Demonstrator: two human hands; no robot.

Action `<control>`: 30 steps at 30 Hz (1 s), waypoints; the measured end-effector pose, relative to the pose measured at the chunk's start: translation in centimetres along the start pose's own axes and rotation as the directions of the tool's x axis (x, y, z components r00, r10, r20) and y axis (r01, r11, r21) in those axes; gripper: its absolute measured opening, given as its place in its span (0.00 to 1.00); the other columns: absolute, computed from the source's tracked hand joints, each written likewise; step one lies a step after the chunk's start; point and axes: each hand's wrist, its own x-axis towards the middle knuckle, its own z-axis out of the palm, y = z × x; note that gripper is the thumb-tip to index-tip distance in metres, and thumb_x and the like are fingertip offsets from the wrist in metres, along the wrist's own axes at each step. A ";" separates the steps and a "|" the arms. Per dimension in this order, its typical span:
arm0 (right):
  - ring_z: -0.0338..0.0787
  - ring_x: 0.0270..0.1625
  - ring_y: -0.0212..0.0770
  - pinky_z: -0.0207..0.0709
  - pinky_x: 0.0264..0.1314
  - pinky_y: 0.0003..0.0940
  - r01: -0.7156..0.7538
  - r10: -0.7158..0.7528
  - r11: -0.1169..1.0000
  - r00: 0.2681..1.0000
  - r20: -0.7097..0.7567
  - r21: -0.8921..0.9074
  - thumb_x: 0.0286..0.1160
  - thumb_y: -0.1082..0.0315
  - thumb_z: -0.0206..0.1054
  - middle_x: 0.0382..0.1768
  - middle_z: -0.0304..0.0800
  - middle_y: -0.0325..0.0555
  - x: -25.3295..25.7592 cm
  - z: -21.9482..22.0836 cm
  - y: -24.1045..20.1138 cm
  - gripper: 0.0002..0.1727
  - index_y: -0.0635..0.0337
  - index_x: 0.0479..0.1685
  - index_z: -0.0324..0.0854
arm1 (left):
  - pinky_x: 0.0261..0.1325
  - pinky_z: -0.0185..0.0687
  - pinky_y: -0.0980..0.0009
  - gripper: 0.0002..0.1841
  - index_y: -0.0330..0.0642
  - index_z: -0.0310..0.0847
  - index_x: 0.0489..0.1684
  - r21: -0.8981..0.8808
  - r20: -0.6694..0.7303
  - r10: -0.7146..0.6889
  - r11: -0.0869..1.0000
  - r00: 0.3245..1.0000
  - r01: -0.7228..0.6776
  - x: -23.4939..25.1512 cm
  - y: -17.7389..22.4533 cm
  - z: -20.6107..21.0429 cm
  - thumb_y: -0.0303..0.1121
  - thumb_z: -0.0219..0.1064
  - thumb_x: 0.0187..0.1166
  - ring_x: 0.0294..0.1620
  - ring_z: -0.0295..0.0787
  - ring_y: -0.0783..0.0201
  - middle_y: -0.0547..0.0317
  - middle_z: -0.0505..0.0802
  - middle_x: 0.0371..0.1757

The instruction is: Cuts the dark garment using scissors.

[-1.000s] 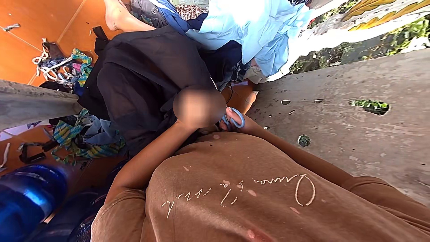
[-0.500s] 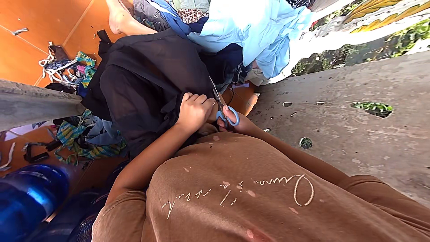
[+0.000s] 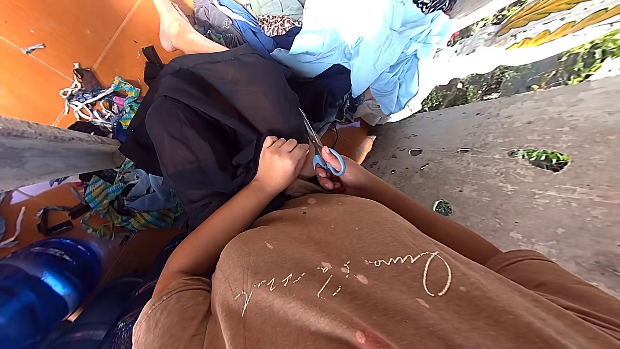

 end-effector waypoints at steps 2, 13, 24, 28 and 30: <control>0.73 0.11 0.19 0.64 0.16 0.09 -0.028 0.027 1.000 0.997 0.067 0.011 0.92 0.39 0.27 0.13 0.77 0.31 0.2 -0.7 0.0 0.37 0.51 0.25 0.72 | 0.47 0.77 0.58 0.09 0.42 0.96 0.36 -0.003 0.004 0.007 1.000 1.000 -0.007 0.0 -0.1 0.0 0.30 0.68 0.76 0.29 0.88 0.56 0.55 0.92 0.26; 0.66 0.08 0.19 0.57 0.12 0.11 -0.032 0.032 0.999 0.999 0.019 -0.013 0.95 0.45 0.33 0.09 0.70 0.30 1.1 -1.2 -0.7 0.33 0.52 0.23 0.70 | 0.47 0.77 0.59 0.09 0.42 0.96 0.35 -0.001 0.000 0.016 1.000 1.000 -0.016 -0.1 -0.3 0.1 0.30 0.67 0.76 0.28 0.87 0.57 0.55 0.91 0.25; 0.67 0.08 0.19 0.59 0.12 0.11 -0.007 0.005 0.999 0.999 0.048 0.044 0.91 0.36 0.34 0.10 0.69 0.29 2.4 -2.0 -1.7 0.36 0.50 0.22 0.71 | 0.46 0.77 0.60 0.09 0.40 0.95 0.35 -0.017 -0.015 0.010 1.000 1.000 -0.010 -0.3 -0.5 0.2 0.31 0.66 0.77 0.28 0.87 0.57 0.55 0.91 0.24; 0.66 0.07 0.19 0.59 0.11 0.10 -0.018 0.017 0.999 1.000 0.021 0.047 0.93 0.40 0.38 0.08 0.67 0.29 2.5 -1.9 -1.9 0.32 0.51 0.23 0.71 | 0.46 0.77 0.60 0.10 0.40 0.95 0.35 -0.019 -0.021 0.003 1.000 1.000 -0.004 -0.3 -0.5 0.2 0.31 0.66 0.77 0.27 0.87 0.57 0.55 0.91 0.23; 0.66 0.07 0.19 0.59 0.11 0.10 -0.025 0.025 0.999 1.000 0.011 0.039 0.93 0.40 0.38 0.08 0.67 0.28 2.5 -1.9 -2.0 0.33 0.50 0.22 0.70 | 0.46 0.77 0.60 0.10 0.40 0.95 0.34 -0.025 -0.019 0.001 1.000 1.000 -0.001 -0.3 -0.5 0.1 0.31 0.66 0.77 0.27 0.87 0.57 0.55 0.91 0.24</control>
